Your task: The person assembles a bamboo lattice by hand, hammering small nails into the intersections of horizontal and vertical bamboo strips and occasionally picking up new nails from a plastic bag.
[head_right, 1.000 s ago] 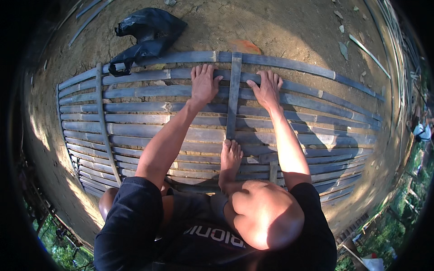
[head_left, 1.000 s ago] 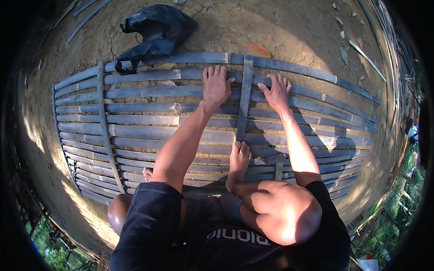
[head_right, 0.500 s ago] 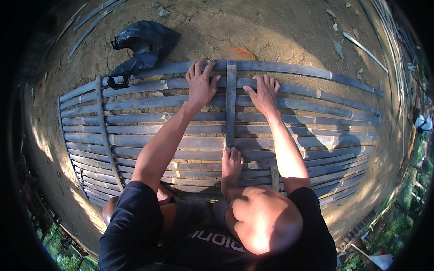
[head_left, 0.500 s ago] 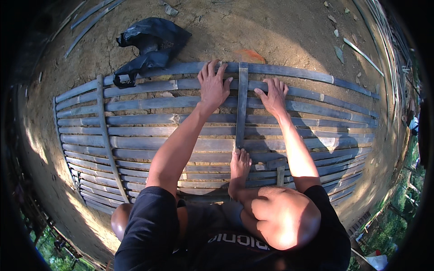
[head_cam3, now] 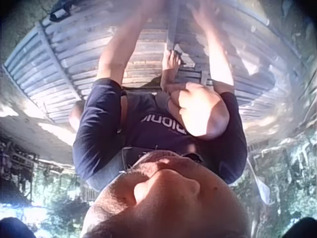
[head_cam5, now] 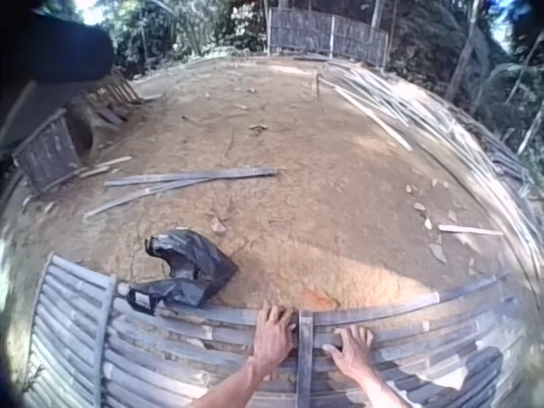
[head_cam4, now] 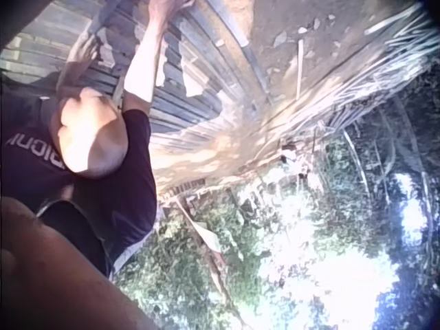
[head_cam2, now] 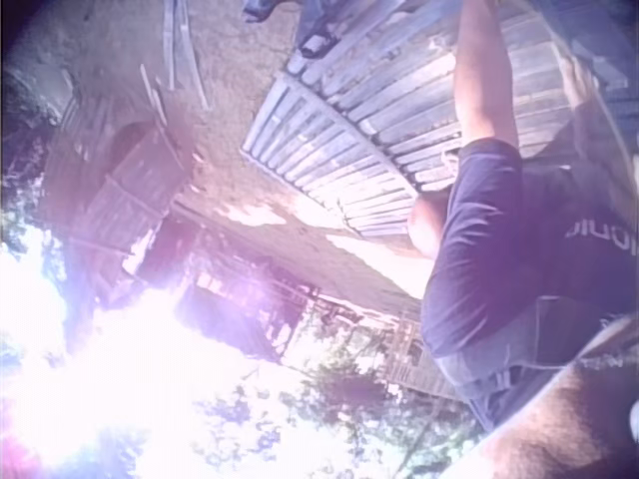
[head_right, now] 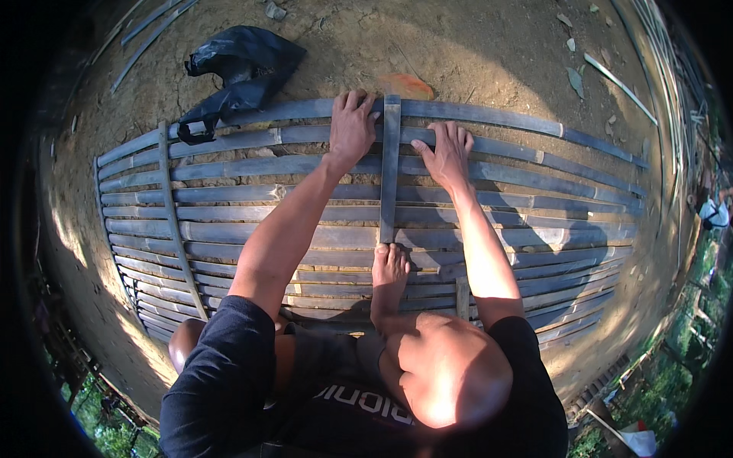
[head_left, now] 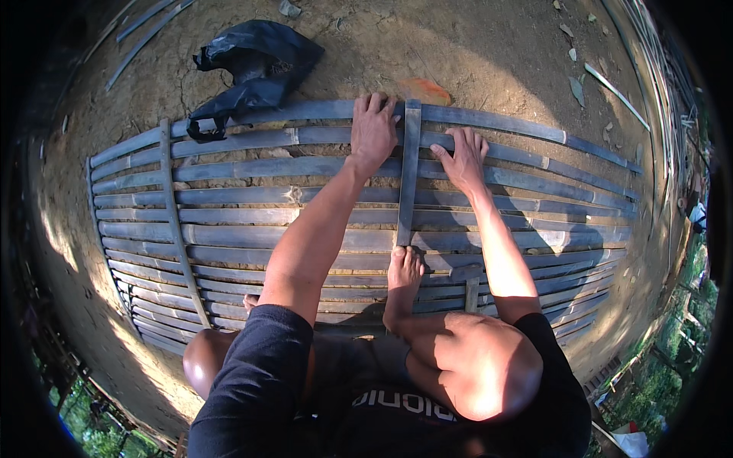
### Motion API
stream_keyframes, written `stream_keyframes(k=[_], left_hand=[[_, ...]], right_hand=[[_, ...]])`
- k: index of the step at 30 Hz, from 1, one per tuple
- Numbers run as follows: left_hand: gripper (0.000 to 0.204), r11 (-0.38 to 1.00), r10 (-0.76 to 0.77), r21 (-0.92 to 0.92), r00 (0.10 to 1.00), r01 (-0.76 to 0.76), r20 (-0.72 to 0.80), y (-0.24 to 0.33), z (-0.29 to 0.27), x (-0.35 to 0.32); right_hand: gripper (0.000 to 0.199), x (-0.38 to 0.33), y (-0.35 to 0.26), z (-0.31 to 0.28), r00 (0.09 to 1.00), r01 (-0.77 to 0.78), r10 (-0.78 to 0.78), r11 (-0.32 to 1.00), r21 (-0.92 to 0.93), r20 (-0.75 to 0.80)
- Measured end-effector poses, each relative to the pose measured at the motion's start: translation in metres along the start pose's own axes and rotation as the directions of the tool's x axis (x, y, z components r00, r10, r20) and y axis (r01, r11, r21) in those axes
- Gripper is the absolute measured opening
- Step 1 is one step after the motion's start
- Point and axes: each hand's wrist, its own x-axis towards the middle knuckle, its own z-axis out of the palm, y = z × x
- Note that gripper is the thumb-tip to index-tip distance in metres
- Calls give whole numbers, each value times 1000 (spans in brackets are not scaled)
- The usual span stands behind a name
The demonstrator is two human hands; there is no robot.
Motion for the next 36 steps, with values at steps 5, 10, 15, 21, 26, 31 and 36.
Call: stream_keyframes(k=[5, 10, 15, 21, 26, 31, 36], left_hand=[[40, 1000, 2, -10, 999, -3, -33, 2, 3, -1], [39, 999, -19, -45, 999, 17, -39, 2, 1, -3], [36, 997, -19, -74, 996, 13, -83, 4, 2, -3], [34, 991, -61, -129, 993, 48, -98, 7, -2, -3], [31, 994, -60, -96, 993, 50, -104, 8, 4, -5], [32, 989, -101, -121, 991, 90, -91, 2, 0, -4], [33, 990, -88, -121, 992, 77, -92, 3, 3, -3]], right_hand=[[55, 0, 3, 2, 1000, 4, -4, 1000, -9, -12], [55, 4, 3, 4, 1000, 5, -6, 1000, 22, 20], [56, 1, 3, 1, 1000, 11, -11, 1000, -6, 0], [58, 3, 0, 0, 1000, -7, 7, 1000, -13, 16], [57, -1, 4, 2, 1000, -4, 4, 999, -45, -2], [56, 4, 0, 6, 1000, 18, -18, 999, -27, -1], [55, 2, 2, 7, 1000, 2, -2, 1000, -23, -19]])
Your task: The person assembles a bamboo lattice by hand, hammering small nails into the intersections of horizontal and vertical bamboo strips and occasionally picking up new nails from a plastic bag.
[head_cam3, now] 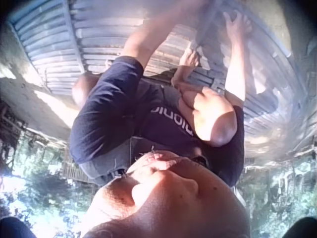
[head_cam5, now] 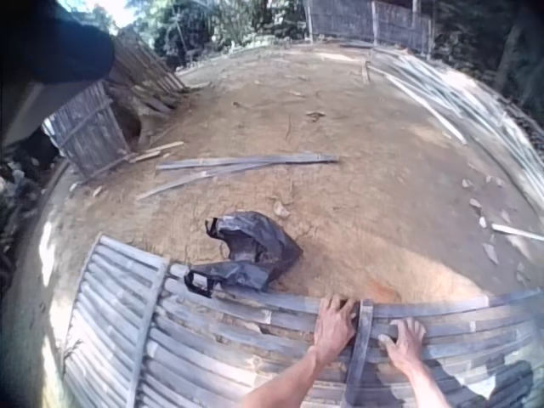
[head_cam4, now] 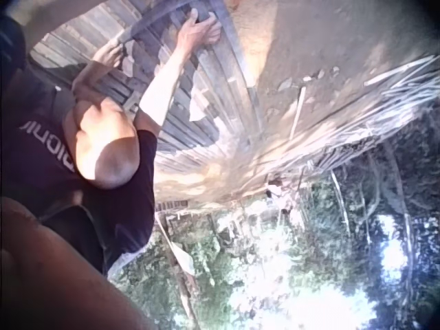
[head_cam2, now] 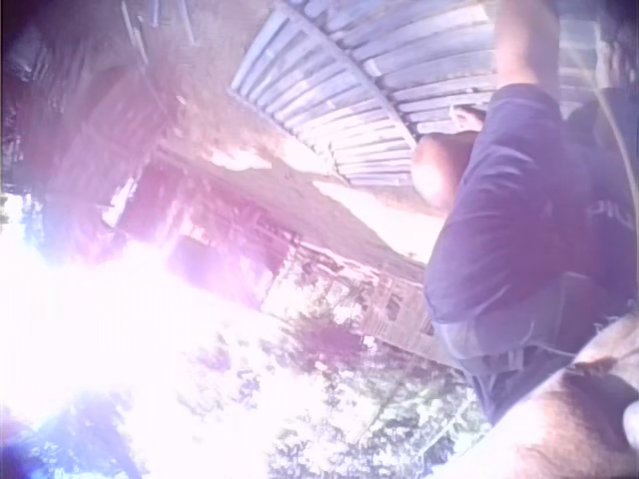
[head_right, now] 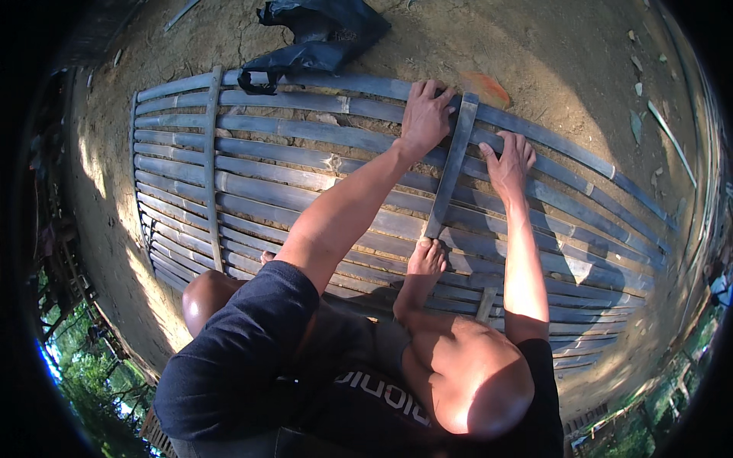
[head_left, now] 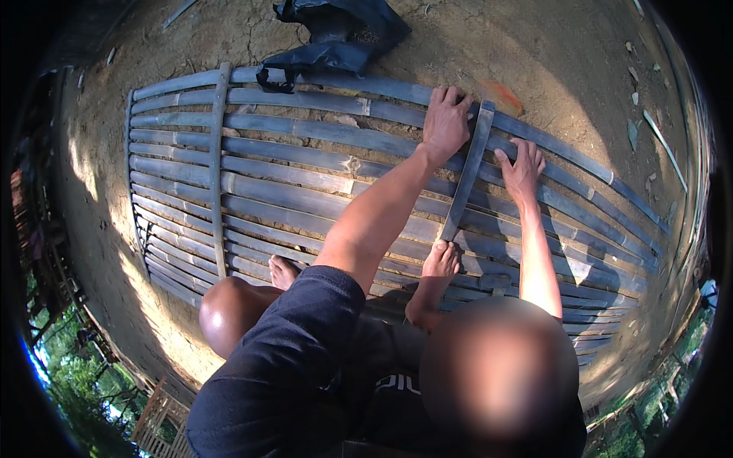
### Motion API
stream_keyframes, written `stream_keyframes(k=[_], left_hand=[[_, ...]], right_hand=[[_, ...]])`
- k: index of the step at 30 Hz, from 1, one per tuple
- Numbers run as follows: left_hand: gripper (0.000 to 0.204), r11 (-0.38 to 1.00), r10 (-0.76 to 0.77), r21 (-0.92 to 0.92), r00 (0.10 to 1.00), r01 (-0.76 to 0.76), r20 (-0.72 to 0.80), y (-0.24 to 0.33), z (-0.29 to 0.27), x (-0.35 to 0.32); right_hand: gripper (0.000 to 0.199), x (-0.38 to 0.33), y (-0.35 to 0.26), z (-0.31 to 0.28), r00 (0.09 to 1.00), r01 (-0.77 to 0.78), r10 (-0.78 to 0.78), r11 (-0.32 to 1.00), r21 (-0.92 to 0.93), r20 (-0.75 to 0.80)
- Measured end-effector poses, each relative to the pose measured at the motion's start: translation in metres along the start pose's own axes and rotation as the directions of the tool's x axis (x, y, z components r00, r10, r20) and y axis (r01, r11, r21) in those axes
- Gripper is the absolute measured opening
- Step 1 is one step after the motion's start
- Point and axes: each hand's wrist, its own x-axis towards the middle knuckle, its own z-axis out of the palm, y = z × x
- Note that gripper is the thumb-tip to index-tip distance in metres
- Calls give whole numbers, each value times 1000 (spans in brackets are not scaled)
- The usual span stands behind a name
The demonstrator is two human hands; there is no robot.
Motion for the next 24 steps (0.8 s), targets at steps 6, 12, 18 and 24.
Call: stream_keyframes(k=[6, 12, 18, 24], left_hand=[[36, 999, 25, 22, 1000, -25, 11, 1, 2, 1], [36, 1000, -3, -6, 1000, 4, 13, 1, 5, 4], [37, 999, 0, -53, 1000, 0, 1, -1, 4, 5], [37, 997, 22, -68, 999, -24, -32, 0, 1, 3]], right_hand=[[55, 1, 0, -2, 1000, 2, -1, 999, 34, -31], [54, -3, -3, -4, 995, -52, 59, 995, 89, -76], [47, -2, 4, -2, 985, 36, -4, 983, 181, -175], [27, 6, -9, -15, 979, -32, 56, 991, 128, -194]])
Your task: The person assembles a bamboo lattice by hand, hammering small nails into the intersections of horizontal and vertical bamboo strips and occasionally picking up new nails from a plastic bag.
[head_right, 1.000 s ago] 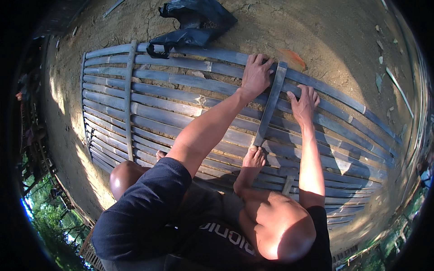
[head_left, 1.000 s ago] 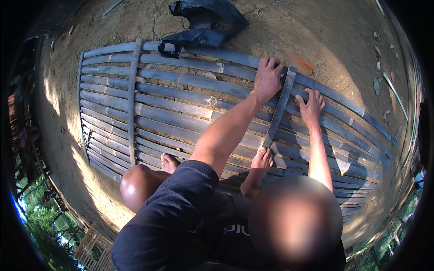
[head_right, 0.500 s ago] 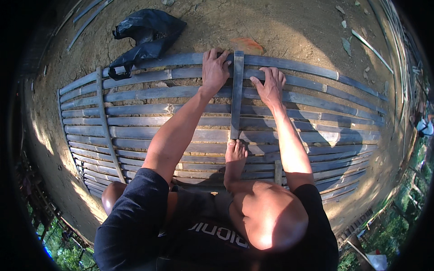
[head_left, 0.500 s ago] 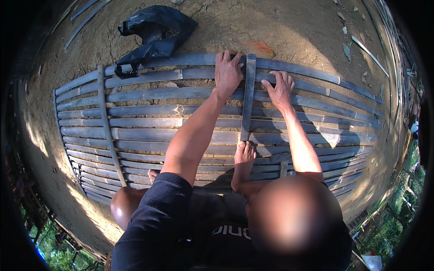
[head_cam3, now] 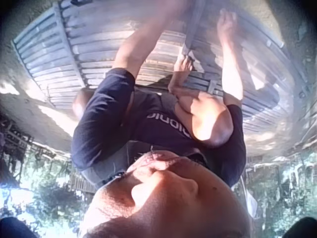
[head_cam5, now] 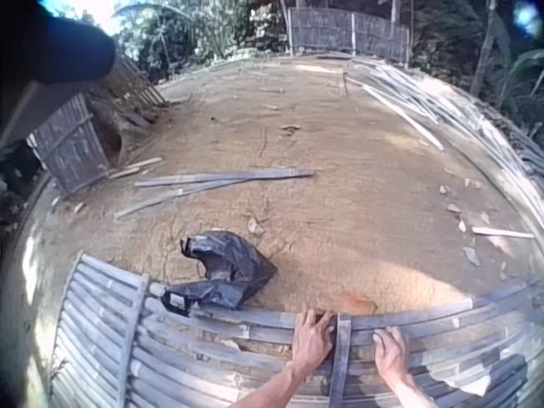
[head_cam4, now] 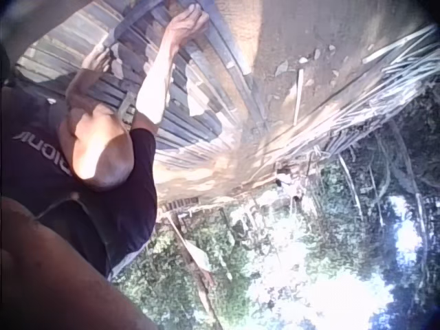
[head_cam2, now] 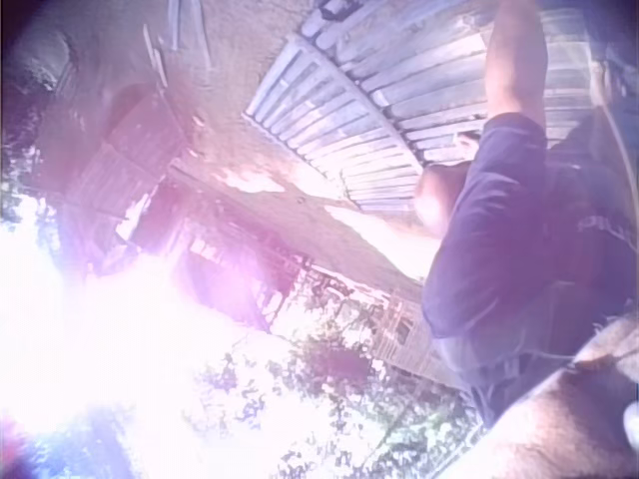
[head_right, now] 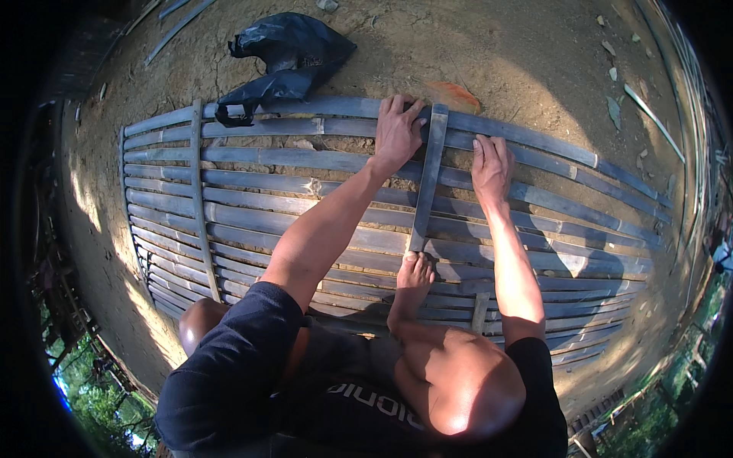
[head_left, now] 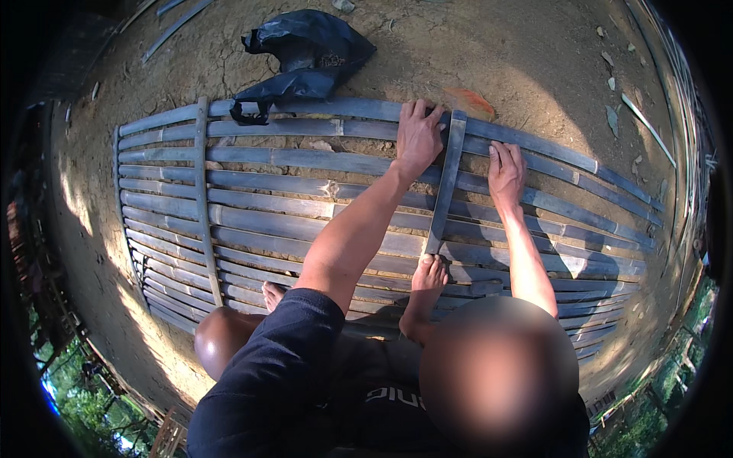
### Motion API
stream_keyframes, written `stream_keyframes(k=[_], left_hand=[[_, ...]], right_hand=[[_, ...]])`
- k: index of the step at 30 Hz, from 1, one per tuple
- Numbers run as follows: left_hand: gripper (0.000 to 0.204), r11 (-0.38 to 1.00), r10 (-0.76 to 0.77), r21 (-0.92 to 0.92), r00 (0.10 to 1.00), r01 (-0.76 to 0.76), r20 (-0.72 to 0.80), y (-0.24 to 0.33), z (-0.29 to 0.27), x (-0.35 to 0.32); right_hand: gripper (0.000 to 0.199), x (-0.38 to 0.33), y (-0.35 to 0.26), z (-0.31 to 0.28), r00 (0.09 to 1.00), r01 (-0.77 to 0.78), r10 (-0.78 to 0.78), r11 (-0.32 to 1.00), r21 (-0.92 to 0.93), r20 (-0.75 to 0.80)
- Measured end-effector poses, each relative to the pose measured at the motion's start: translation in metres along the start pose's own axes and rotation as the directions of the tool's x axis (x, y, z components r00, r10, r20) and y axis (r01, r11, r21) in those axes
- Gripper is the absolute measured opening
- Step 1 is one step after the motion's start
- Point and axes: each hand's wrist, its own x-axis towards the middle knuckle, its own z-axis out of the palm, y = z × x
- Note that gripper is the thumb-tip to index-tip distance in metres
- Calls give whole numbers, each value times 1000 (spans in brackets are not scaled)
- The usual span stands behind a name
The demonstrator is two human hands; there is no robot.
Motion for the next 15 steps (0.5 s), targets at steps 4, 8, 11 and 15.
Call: stream_keyframes(k=[4, 8, 11, 15], left_hand=[[37, 1000, -21, -13, 1000, 21, 5, -1, -2, 1], [37, 999, -47, -10, 999, 48, 25, 1, -2, 0], [37, 999, -41, 10, 999, 41, 22, 2, 1, -1], [38, 999, -35, 37, 999, 33, 32, 1, 3, 2]], right_hand=[[20, 27, -12, -2, 995, -75, 87, 975, -211, 51], [22, 64, -40, -44, 911, -257, 299, 950, -176, 284], [28, 73, -29, -53, 955, -160, 177, 983, -88, 238], [41, 58, 25, -7, 984, 107, -106, 994, 1, 145]])
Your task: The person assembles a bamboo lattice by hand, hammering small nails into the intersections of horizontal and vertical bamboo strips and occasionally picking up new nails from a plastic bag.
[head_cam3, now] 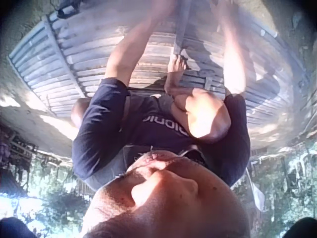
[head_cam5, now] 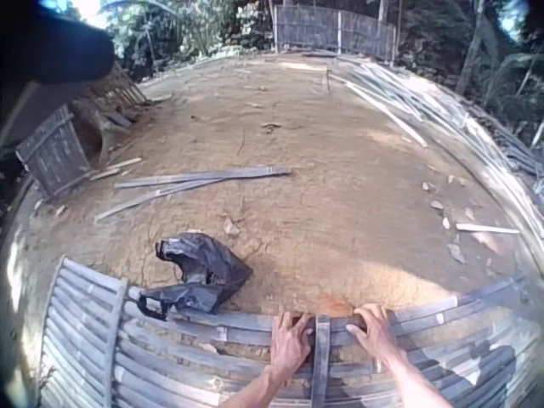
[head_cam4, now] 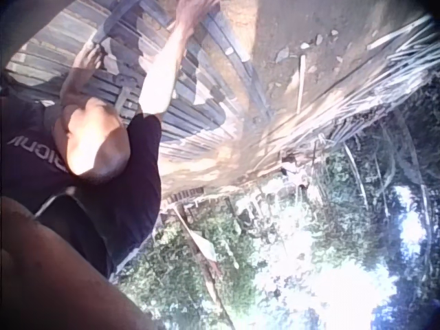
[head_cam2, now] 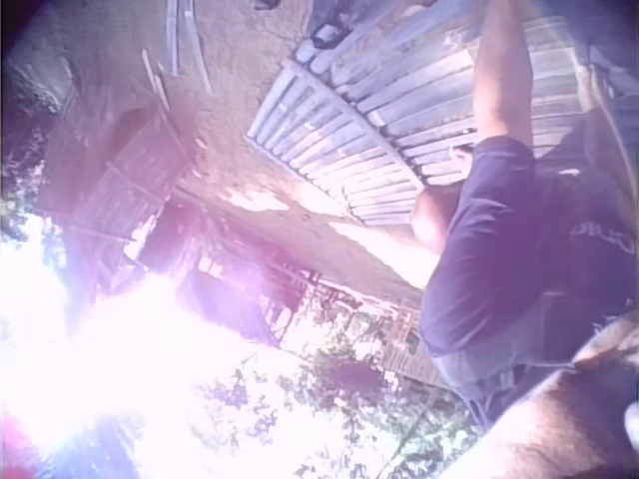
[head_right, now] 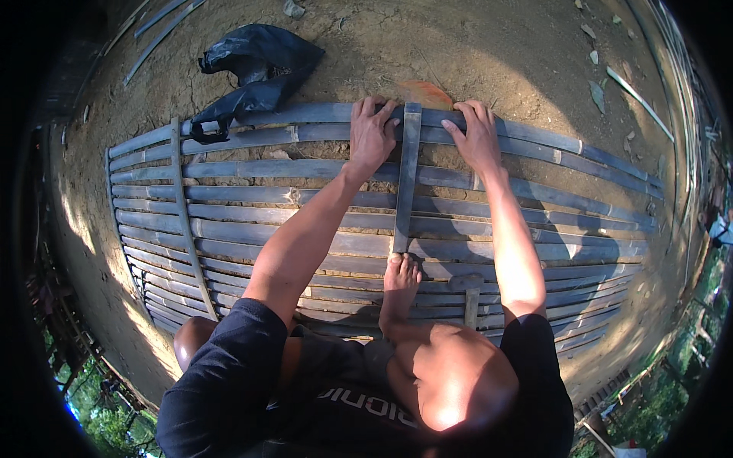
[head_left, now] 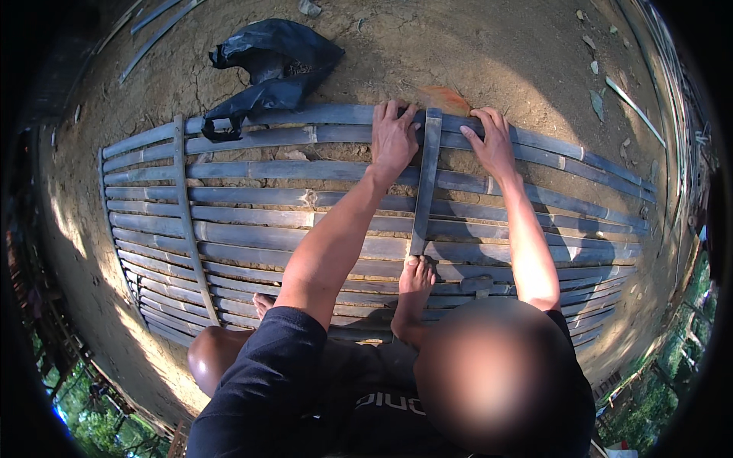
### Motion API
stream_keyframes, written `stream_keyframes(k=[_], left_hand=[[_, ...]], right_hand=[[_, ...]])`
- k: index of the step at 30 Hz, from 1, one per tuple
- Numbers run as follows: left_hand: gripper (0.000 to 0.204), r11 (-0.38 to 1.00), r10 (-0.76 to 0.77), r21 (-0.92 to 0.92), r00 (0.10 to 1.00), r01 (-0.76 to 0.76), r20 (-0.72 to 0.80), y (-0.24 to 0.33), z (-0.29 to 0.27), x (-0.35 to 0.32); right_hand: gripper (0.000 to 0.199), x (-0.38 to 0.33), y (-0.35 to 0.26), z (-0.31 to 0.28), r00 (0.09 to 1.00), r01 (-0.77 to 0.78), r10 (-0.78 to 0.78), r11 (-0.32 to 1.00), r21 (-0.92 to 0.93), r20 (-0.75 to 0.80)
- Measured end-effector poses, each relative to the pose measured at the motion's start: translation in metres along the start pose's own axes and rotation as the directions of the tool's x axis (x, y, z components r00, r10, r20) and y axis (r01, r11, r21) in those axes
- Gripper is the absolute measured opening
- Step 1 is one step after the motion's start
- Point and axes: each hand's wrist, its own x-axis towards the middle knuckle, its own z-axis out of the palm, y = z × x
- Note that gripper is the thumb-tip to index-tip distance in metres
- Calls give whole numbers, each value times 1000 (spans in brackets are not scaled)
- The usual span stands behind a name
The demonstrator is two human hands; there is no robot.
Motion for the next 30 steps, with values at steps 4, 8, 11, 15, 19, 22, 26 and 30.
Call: stream_keyframes(k=[4, 8, 11, 15, 19, 22, 26, 30], left_hand=[[37, 1000, -11, -1, 1000, 11, 11, -1, 0, -2], [37, 1000, 5, -11, 1000, -5, 20, -1, -3, -5], [37, 1000, 9, -13, 1000, -9, 26, -1, -5, -6], [36, 1000, 7, -11, 999, -6, 39, 1, -5, -6], [38, 1000, 16, -12, 999, -16, 51, -1, -5, -6], [46, 1000, 8, -21, 999, -7, 46, -1, -5, -8], [58, 1000, -8, 26, 1000, 7, 11, 5, -6, -9], [60, 998, -57, 33, 994, 54, 98, 9, -8, -3]], right_hand=[[44, -6, 1, 16, 1000, -17, 17, 1000, -17, -4], [47, -17, -2, 22, 998, -26, 27, 1000, 13, -55], [47, -14, -4, 18, 998, -35, 37, 999, 25, -55], [49, -20, 0, 22, 997, -49, 50, 998, 31, -50], [50, -19, 0, 21, 995, -93, 94, 995, 40, -26], [49, -20, -2, 22, 995, -87, 89, 995, 42, -39], [48, -17, -4, 21, 994, -99, 102, 992, 78, -42], [47, -18, -3, 21, 993, -111, 113, 992, 61, -34]])
